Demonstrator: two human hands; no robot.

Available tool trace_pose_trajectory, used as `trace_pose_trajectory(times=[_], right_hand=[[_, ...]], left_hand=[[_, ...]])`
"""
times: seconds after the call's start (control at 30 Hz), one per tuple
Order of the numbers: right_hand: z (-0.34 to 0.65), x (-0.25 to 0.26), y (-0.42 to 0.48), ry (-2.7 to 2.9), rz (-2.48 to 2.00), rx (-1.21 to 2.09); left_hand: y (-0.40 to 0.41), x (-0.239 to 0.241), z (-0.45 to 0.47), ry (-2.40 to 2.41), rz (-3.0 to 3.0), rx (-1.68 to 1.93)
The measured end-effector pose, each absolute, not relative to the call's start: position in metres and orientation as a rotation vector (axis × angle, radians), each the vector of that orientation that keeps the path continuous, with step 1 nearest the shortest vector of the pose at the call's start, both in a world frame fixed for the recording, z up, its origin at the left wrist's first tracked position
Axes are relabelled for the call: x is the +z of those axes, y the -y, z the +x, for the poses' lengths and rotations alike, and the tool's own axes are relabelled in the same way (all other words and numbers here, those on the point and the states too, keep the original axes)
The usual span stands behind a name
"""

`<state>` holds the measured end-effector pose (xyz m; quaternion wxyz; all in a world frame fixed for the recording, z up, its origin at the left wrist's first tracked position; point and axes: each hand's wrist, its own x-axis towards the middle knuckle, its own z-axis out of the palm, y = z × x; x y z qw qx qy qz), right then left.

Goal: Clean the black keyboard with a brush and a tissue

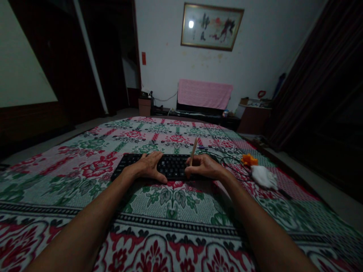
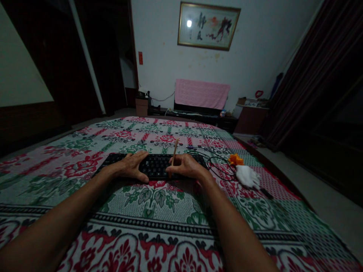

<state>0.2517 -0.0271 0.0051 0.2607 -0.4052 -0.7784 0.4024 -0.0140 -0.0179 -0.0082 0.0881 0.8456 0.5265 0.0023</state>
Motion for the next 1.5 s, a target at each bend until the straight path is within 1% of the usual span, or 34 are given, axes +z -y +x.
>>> trace_pose_trajectory(times=[0.07, 0.2, 0.27, 0.33, 0.5, 0.7, 0.97, 1.2, 1.33, 1.5], right_hand=[[0.252, 0.007, 0.027, 2.042, -1.114, 1.094], [0.251, 0.001, 0.023, 1.975, -1.143, 0.904], [0.251, -0.003, 0.021, 2.009, -1.158, 0.869], [0.252, -0.005, 0.021, 2.061, -1.173, 0.896], [0.256, 0.004, 0.025, 2.079, -1.113, 1.106], [0.254, 0.003, 0.022, 1.982, -1.121, 1.020], [0.247, 0.004, 0.029, 2.126, -1.102, 1.133], [0.248, 0.005, 0.030, 2.045, -1.099, 1.135], [0.249, 0.006, 0.030, 2.116, -1.077, 1.242], [0.250, 0.008, 0.030, 2.087, -1.073, 1.202]], left_hand=[[0.018, -0.008, -0.014, -1.559, 2.524, 0.008], [0.019, -0.006, -0.014, -1.545, 2.548, 0.021], [0.020, -0.006, -0.014, -1.542, 2.557, 0.031], [0.021, -0.006, -0.014, -1.542, 2.557, 0.033], [0.020, -0.005, -0.013, -1.558, 2.542, 0.009], [0.019, -0.006, -0.013, -1.549, 2.546, 0.018], [0.019, -0.006, -0.013, -1.557, 2.525, 0.001], [0.019, -0.006, -0.013, -1.562, 2.529, -0.010], [0.019, -0.006, -0.013, -1.552, 2.534, -0.002], [0.018, -0.007, -0.014, -1.552, 2.534, 0.002]])
